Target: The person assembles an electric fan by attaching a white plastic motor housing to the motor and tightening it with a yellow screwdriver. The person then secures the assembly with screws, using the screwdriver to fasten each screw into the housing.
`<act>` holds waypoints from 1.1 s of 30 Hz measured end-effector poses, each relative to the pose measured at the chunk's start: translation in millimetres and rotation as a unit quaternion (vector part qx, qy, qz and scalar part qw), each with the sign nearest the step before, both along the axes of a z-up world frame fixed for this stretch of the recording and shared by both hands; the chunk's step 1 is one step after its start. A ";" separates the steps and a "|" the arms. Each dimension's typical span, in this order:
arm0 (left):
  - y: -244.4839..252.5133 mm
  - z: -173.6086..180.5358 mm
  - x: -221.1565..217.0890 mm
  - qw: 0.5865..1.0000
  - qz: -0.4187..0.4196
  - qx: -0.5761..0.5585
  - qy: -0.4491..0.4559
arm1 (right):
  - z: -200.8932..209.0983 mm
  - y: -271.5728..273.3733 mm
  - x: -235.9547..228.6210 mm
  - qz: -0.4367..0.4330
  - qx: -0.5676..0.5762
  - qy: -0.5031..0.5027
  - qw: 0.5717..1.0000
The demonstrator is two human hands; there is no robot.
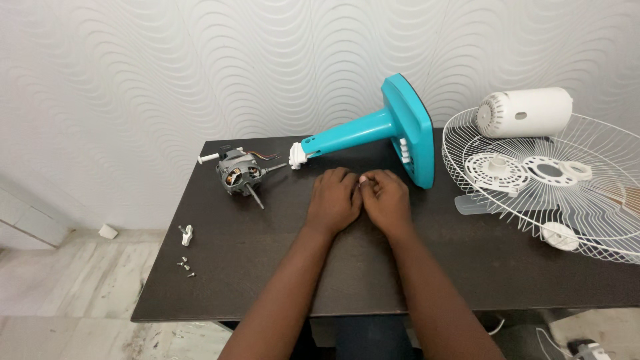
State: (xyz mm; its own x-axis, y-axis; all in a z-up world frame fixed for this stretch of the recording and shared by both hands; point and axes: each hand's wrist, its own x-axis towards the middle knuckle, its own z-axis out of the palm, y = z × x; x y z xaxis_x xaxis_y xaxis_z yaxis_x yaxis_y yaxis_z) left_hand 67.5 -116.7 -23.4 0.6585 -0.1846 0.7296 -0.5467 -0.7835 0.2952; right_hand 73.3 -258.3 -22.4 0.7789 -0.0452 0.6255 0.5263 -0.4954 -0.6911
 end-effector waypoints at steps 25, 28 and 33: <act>-12.4 24.2 -28.1 0.975 -0.216 0.019 -0.040 | 75.3 -137.1 -33.2 -0.324 -0.055 -0.146 0.933; -17.1 26.3 -30.7 0.970 -0.241 0.015 -0.040 | 81.5 -161.7 -27.3 -0.370 -0.138 0.010 0.919; -20.0 28.7 -35.2 0.969 -0.243 0.026 -0.023 | 90.5 -189.8 -10.9 -0.338 -0.183 0.206 0.900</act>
State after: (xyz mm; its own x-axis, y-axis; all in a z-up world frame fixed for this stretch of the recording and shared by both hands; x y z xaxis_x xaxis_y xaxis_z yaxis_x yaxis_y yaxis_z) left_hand 32.3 -136.6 5.3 0.4517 -0.5025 0.7372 -0.8669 -0.4426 0.2295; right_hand 62.3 -448.1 68.1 0.8204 -0.4452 0.3589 -0.2438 -0.8399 -0.4848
